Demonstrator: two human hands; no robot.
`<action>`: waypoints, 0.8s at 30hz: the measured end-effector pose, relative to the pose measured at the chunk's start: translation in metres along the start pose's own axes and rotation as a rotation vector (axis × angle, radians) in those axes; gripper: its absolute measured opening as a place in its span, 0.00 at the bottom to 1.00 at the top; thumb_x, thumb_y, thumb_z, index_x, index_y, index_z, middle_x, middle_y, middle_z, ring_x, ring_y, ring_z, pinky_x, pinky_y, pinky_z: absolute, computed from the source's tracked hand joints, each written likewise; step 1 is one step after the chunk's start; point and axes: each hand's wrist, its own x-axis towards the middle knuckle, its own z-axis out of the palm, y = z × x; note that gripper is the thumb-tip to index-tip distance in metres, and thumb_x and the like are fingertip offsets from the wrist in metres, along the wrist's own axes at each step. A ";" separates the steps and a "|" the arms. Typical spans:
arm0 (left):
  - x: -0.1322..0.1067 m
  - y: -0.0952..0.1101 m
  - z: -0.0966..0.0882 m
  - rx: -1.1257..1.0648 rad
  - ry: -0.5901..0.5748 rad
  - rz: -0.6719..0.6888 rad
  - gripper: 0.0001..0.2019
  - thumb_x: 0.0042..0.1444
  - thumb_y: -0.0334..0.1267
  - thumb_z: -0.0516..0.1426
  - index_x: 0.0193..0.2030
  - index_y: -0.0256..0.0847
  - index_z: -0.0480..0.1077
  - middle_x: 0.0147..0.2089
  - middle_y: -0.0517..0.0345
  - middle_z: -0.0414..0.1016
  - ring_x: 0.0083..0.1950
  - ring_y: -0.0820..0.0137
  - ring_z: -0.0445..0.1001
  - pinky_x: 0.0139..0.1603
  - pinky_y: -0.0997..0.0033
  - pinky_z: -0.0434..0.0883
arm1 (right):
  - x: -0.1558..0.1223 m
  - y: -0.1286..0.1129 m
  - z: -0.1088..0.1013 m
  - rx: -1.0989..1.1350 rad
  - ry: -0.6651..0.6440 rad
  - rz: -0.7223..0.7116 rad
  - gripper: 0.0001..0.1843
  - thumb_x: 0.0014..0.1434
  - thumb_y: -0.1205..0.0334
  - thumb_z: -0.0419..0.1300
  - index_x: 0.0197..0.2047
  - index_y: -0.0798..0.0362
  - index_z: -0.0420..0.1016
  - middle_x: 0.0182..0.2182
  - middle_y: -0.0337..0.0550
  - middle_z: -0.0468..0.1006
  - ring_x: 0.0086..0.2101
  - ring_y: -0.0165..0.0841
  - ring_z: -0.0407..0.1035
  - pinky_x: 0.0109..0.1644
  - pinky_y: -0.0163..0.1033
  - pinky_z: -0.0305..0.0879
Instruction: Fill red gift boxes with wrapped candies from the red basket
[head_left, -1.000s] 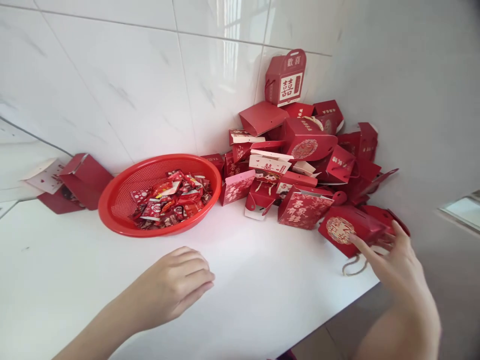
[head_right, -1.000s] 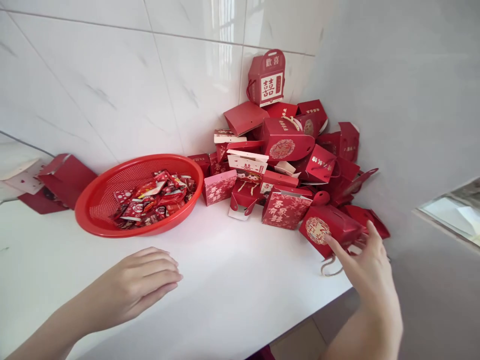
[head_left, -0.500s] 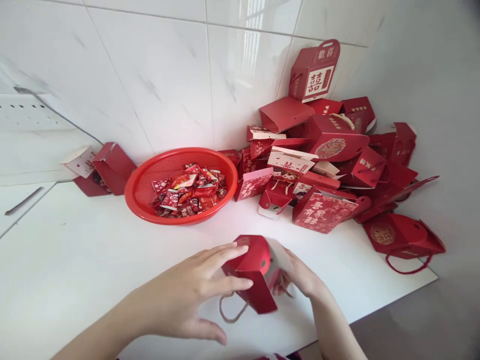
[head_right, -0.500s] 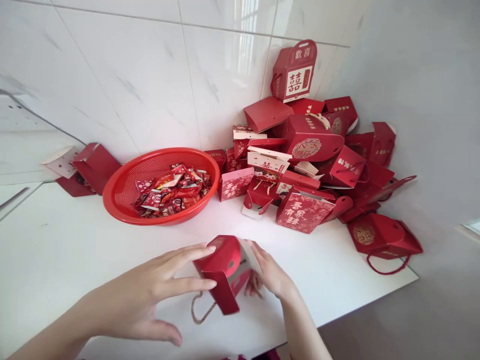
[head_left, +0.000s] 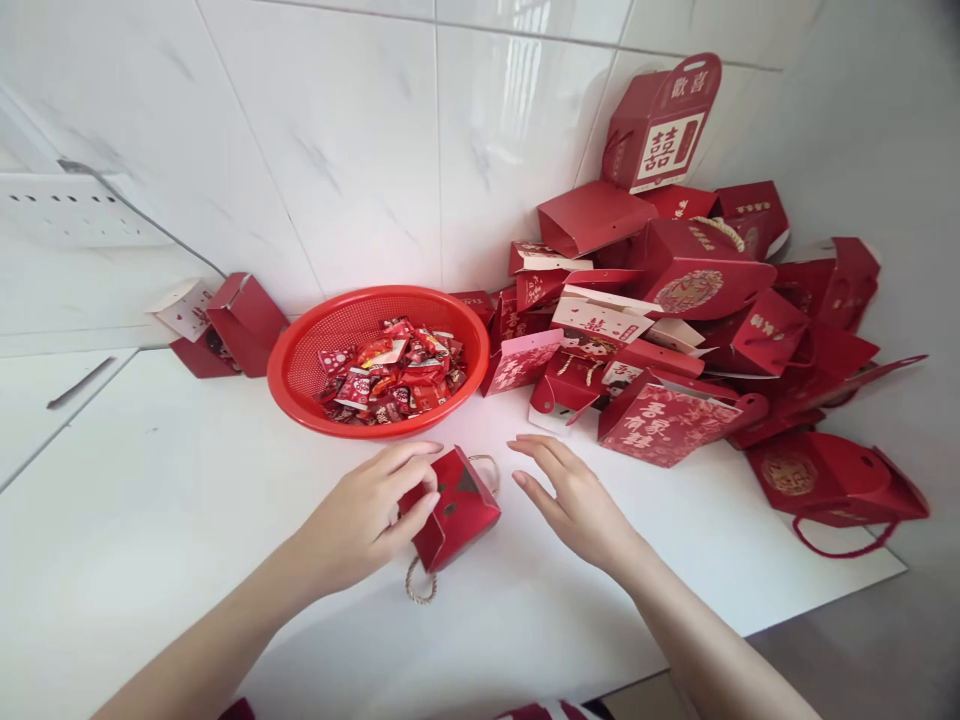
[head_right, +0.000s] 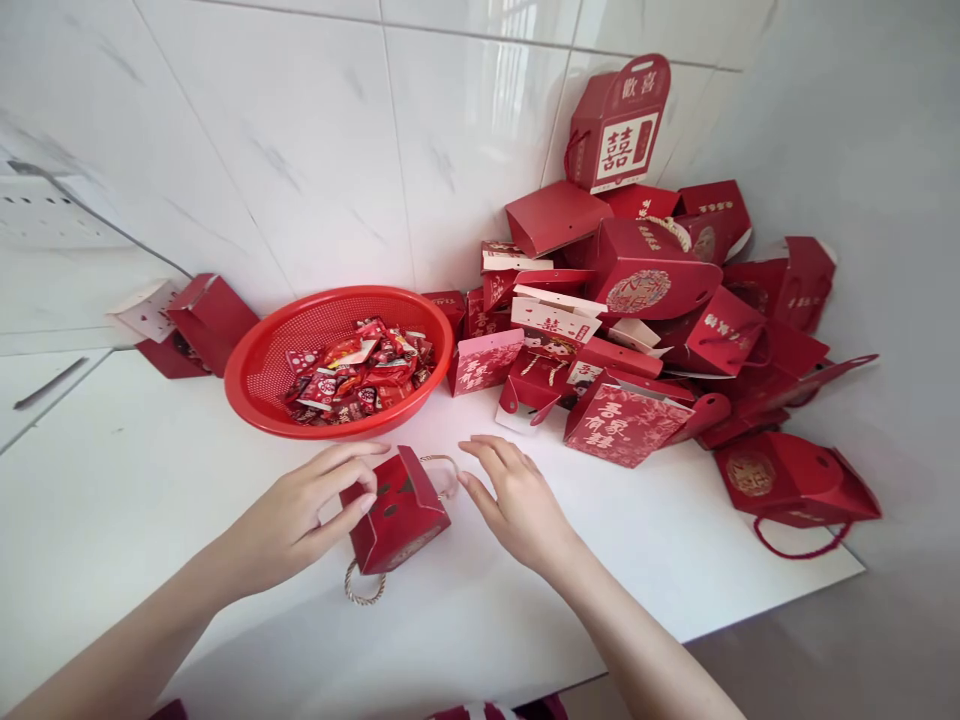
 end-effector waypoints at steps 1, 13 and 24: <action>-0.003 -0.002 0.001 0.002 0.014 0.028 0.08 0.67 0.37 0.49 0.43 0.44 0.69 0.63 0.54 0.68 0.64 0.61 0.68 0.61 0.60 0.69 | 0.002 -0.003 -0.001 -0.029 0.017 -0.113 0.18 0.71 0.54 0.50 0.59 0.46 0.70 0.62 0.50 0.67 0.62 0.43 0.62 0.65 0.55 0.61; -0.042 -0.021 0.013 -0.222 0.202 0.040 0.12 0.64 0.27 0.47 0.45 0.41 0.70 0.62 0.48 0.67 0.63 0.63 0.67 0.63 0.63 0.68 | 0.015 -0.038 0.019 -0.047 -0.011 -0.709 0.17 0.67 0.49 0.58 0.51 0.51 0.75 0.59 0.55 0.69 0.61 0.46 0.61 0.67 0.57 0.55; -0.046 -0.031 0.063 -0.115 0.340 0.065 0.13 0.61 0.33 0.57 0.53 0.42 0.70 0.50 0.48 0.68 0.54 0.61 0.69 0.55 0.59 0.72 | 0.016 -0.007 0.031 0.084 0.206 -0.114 0.12 0.67 0.56 0.56 0.33 0.51 0.72 0.31 0.44 0.76 0.34 0.36 0.71 0.42 0.42 0.66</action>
